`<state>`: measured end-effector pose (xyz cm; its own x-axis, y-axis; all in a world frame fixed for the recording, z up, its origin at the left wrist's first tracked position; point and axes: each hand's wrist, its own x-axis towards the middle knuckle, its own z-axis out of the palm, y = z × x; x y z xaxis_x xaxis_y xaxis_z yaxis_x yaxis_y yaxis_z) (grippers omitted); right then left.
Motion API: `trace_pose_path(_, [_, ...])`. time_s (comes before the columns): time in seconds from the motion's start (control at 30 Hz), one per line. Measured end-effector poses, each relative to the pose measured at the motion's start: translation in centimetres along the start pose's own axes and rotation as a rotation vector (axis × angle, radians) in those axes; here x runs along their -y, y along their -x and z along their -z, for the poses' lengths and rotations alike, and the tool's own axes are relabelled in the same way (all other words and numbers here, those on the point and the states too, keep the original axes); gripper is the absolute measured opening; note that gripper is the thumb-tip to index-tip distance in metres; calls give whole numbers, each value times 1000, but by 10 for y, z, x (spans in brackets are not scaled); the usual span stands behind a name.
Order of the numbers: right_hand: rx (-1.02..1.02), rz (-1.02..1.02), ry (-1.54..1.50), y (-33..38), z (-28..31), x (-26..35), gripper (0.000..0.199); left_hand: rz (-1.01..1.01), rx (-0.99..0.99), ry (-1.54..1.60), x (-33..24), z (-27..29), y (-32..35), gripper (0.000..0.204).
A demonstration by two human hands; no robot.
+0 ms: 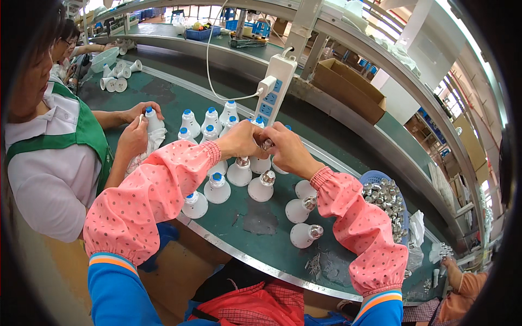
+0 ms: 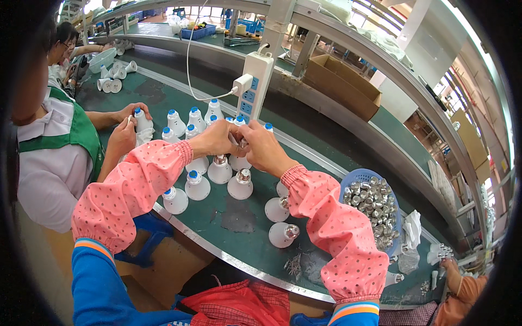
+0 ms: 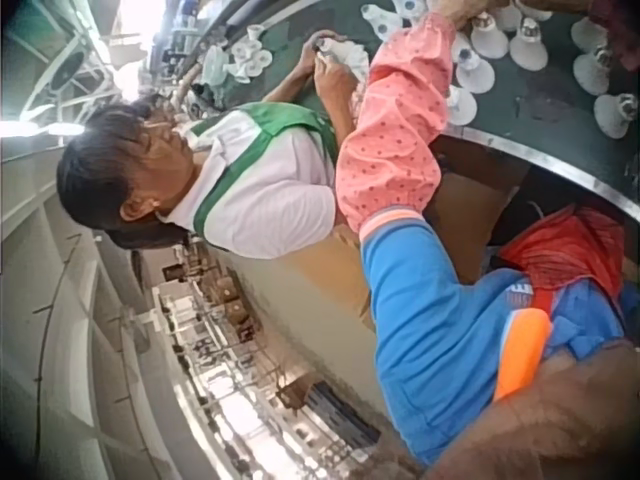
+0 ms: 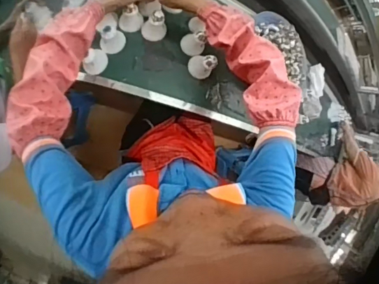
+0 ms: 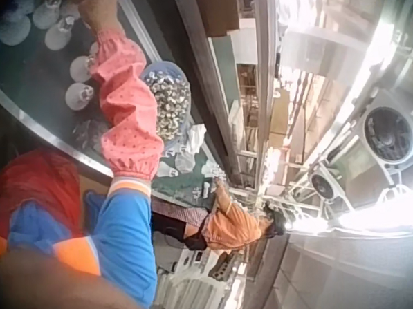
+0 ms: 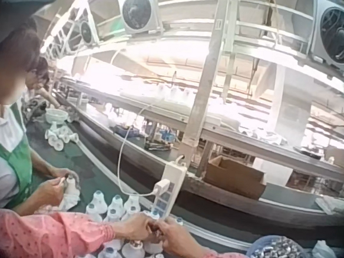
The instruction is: The person assembles LED light bulb components by hand, threading wires into a plastic cone, then attaching a metal base to a light bulb housing.
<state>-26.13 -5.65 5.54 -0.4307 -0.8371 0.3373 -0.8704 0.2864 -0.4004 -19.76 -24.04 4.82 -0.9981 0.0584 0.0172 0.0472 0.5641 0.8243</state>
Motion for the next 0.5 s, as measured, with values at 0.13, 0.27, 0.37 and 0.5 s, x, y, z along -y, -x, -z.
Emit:
trace_pose_path(0.13, [-218, -37, -68, -13, 20, 11, 27, 81, 16, -12, -4, -1, -1, 32])
trace_pose_path(0.27, [-112, -188, -247, -18, 30, 34, 22, 43, 26, -36, 1, 9, 7, 49])
trace_pose_path(0.37, [-41, -200, -308, -1, 21, 62, 26, -138, -48, -10, 14, 28, 19, 69])
trace_pose_path(0.5, [37, -22, -253, 17, -9, 84, 28, -80, -244, -13, 7, 55, 57, 56])
